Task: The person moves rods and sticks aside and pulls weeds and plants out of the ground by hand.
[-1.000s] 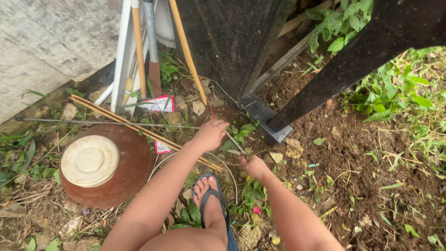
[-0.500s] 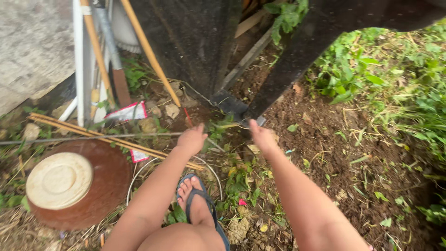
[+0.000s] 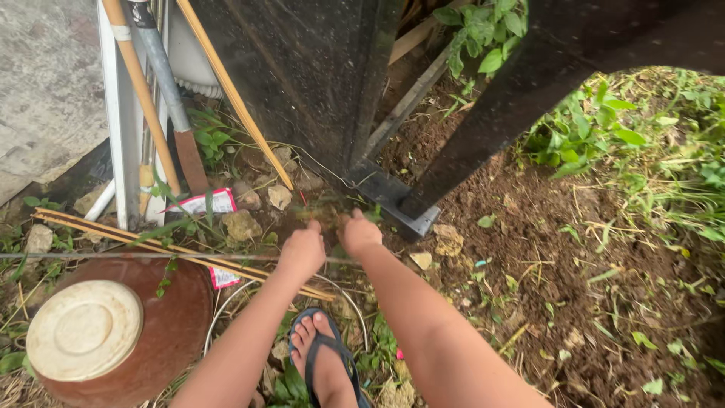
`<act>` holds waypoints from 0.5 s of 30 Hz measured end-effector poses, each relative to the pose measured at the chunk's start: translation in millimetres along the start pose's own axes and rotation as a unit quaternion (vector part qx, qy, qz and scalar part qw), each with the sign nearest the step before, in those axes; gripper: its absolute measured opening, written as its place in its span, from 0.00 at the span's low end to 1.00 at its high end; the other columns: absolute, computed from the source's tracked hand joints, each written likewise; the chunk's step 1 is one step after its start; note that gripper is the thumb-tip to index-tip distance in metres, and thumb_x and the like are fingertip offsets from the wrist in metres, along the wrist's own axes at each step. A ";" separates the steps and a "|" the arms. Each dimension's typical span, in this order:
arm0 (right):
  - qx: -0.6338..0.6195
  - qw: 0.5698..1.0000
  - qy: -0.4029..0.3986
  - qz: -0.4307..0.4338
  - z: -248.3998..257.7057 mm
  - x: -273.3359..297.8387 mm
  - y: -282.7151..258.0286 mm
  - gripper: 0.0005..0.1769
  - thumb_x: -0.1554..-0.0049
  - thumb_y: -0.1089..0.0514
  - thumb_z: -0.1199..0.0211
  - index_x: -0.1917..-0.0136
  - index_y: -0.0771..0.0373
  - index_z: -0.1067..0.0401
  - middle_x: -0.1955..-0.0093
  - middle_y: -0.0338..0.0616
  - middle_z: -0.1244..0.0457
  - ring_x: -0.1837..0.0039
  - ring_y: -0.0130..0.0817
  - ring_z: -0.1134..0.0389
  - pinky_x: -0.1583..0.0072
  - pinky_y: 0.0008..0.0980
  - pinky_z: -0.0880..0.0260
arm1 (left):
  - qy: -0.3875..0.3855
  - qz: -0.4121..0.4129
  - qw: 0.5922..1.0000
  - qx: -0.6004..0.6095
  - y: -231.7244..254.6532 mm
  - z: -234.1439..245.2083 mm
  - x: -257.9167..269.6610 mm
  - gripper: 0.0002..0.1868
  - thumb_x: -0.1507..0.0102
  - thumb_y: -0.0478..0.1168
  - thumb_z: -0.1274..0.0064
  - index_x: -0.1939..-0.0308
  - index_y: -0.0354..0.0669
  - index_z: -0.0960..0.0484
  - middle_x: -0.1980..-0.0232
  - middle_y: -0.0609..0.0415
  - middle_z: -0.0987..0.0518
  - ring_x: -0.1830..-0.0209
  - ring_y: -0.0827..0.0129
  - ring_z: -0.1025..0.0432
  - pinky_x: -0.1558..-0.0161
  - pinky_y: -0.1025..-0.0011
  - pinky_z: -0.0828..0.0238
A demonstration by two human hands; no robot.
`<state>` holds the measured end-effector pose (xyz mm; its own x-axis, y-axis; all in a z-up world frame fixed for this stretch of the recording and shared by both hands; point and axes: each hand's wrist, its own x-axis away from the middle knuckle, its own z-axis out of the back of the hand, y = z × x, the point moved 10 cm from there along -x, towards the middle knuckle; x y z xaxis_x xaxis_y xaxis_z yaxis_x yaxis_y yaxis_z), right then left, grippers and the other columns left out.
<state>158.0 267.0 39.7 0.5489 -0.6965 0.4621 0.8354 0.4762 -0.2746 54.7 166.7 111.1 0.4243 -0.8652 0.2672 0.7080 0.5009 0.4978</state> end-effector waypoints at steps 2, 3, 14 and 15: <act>0.009 0.999 -0.011 -0.030 -28.8 -14.8 14.5 0.23 0.35 0.50 0.49 0.28 0.53 0.37 0.27 0.51 0.42 0.34 0.51 0.32 0.39 0.48 0.28 | -0.001 0.006 1.000 0.015 2.7 7.4 6.0 0.11 0.33 0.42 0.54 0.53 0.37 0.26 0.63 0.29 0.19 0.58 0.33 0.23 0.52 0.43 0.27; 0.018 0.998 -0.021 -0.062 -42.3 -21.6 23.5 0.22 0.32 0.54 0.54 0.27 0.58 0.39 0.27 0.51 0.41 0.33 0.51 0.31 0.39 0.48 0.27 | -0.003 0.010 0.999 0.030 2.1 11.3 7.8 0.11 0.33 0.42 0.55 0.53 0.38 0.25 0.64 0.30 0.19 0.58 0.33 0.23 0.51 0.43 0.27; -0.014 0.980 -0.136 -0.147 -54.9 -17.0 34.5 0.28 0.35 0.44 0.50 0.29 0.63 0.34 0.30 0.50 0.36 0.30 0.47 0.33 0.32 0.45 0.33 | -0.022 0.001 0.999 0.031 9.9 12.0 10.8 0.12 0.31 0.43 0.56 0.51 0.37 0.27 0.65 0.30 0.19 0.60 0.33 0.23 0.54 0.44 0.27; -0.072 0.970 -0.147 -0.180 -64.5 -20.7 43.9 0.23 0.36 0.50 0.48 0.32 0.61 0.29 0.29 0.50 0.37 0.30 0.48 0.33 0.32 0.46 0.32 | -0.024 -0.002 1.000 0.016 11.2 11.3 11.6 0.12 0.31 0.43 0.57 0.52 0.37 0.27 0.65 0.30 0.19 0.60 0.33 0.23 0.54 0.44 0.26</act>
<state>185.1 267.7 -36.3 0.2060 -0.6109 0.7644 0.9785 0.1350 -0.1558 61.2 162.0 129.1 0.3945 -0.8672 0.3037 0.6902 0.4979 0.5251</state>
